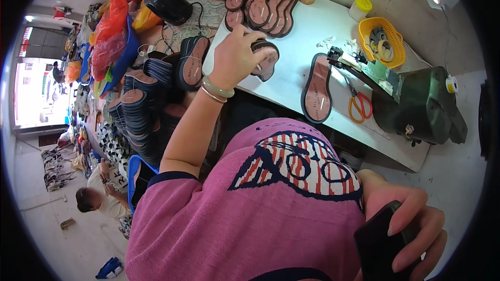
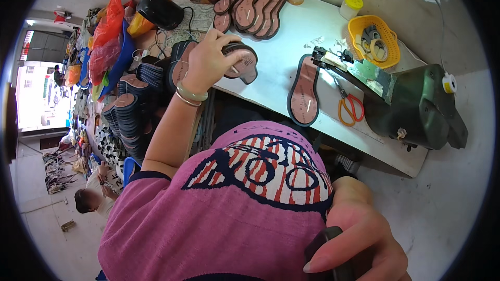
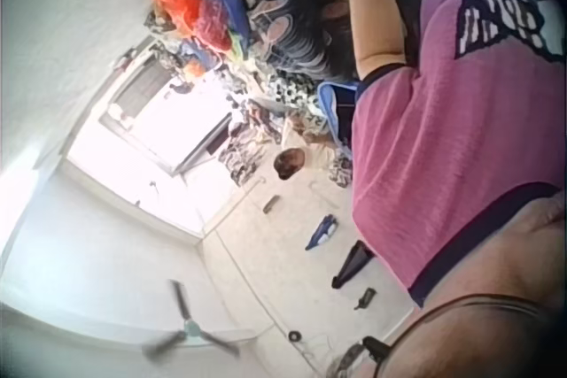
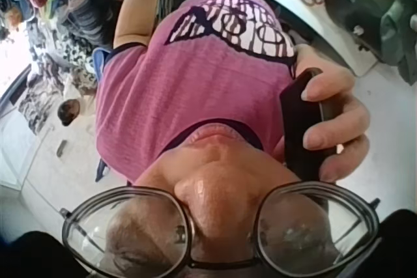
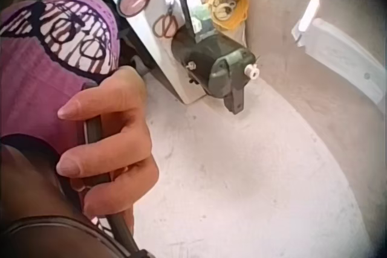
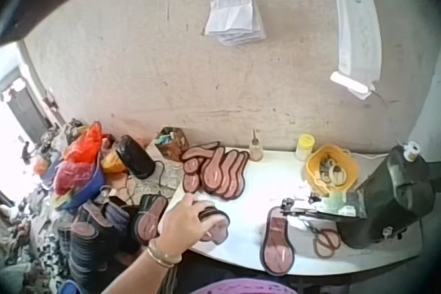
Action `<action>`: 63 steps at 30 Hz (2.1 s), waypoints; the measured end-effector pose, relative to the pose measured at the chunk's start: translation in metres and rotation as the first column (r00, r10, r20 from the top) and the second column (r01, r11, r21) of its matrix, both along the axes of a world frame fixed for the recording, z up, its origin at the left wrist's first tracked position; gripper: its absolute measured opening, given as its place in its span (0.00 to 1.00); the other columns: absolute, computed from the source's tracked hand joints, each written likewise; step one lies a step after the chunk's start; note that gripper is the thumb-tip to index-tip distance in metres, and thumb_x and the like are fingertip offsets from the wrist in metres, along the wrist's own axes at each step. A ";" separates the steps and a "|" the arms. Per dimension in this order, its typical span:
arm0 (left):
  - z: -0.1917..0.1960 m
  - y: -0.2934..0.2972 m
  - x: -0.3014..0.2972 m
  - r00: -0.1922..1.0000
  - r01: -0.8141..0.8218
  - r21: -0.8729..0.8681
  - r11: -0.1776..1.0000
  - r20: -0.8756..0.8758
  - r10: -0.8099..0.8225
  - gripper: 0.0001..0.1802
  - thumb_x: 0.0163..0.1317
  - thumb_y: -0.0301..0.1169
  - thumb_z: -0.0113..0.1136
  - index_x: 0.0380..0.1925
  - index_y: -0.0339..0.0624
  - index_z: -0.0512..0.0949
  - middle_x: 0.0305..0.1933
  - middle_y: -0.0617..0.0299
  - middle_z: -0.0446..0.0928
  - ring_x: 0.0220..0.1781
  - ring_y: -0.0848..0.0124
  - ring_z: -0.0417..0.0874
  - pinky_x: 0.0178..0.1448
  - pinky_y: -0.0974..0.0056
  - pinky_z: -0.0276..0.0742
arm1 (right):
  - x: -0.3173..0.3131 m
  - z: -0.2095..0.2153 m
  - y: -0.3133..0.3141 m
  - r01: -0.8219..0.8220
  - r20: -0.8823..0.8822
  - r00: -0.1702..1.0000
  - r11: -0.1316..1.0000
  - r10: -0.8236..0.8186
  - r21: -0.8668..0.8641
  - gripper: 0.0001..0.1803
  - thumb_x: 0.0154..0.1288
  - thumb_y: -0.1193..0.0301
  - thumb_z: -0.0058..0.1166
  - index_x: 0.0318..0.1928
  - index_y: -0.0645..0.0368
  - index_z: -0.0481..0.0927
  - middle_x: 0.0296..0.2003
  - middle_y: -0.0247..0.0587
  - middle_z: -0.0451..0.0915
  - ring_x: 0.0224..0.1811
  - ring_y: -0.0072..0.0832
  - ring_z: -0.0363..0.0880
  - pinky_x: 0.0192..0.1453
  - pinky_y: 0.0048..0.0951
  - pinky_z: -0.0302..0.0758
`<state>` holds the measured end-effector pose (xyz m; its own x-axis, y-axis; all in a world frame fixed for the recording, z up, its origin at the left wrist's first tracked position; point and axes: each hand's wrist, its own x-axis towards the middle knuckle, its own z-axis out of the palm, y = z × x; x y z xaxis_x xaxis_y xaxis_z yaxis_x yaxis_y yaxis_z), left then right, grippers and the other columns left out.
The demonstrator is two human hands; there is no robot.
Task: The person gathers and stacks shoe insoles by hand, taps the stack against the workbench to align them, sets them down, and rearranges other shoe insoles on the table.
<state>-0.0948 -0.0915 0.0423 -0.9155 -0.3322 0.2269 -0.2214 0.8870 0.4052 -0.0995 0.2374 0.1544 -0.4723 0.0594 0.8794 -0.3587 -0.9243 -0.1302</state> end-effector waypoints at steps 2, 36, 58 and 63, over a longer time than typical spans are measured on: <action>0.014 -0.002 -0.004 0.999 0.039 0.024 0.999 -0.014 -0.038 0.23 0.52 0.51 0.75 0.44 0.52 0.88 0.44 0.55 0.78 0.45 0.54 0.84 0.47 0.53 0.82 | 0.005 0.000 0.007 0.000 0.008 1.000 1.000 0.000 -0.002 0.28 0.49 0.70 0.83 0.50 0.34 0.84 0.53 0.07 0.79 0.53 0.08 0.77 0.52 0.25 0.69; -0.140 -0.016 0.074 0.993 0.105 0.006 0.994 0.060 -0.105 0.34 0.59 0.49 0.73 0.66 0.58 0.78 0.53 0.54 0.75 0.55 0.54 0.78 0.56 0.55 0.80 | 0.005 -0.005 0.005 -0.006 0.048 0.999 1.000 0.004 0.023 0.26 0.52 0.69 0.81 0.50 0.34 0.84 0.53 0.08 0.79 0.53 0.11 0.76 0.51 0.27 0.69; -0.159 0.001 -0.010 0.918 0.066 -0.162 0.985 0.397 0.004 0.51 0.53 0.52 0.77 0.72 0.43 0.66 0.55 0.52 0.79 0.56 0.53 0.81 0.59 0.50 0.78 | 0.015 0.006 0.011 0.085 0.022 0.996 0.990 -0.088 0.115 0.25 0.53 0.68 0.79 0.50 0.34 0.84 0.52 0.09 0.79 0.53 0.12 0.76 0.51 0.28 0.69; -0.177 0.008 -0.050 0.870 -0.010 -0.149 0.989 0.486 0.082 0.44 0.53 0.51 0.78 0.63 0.40 0.70 0.52 0.49 0.80 0.52 0.51 0.84 0.52 0.50 0.83 | 0.007 0.006 -0.001 0.110 0.016 0.993 0.987 -0.113 0.117 0.24 0.53 0.68 0.79 0.50 0.34 0.84 0.52 0.10 0.79 0.52 0.13 0.76 0.51 0.28 0.69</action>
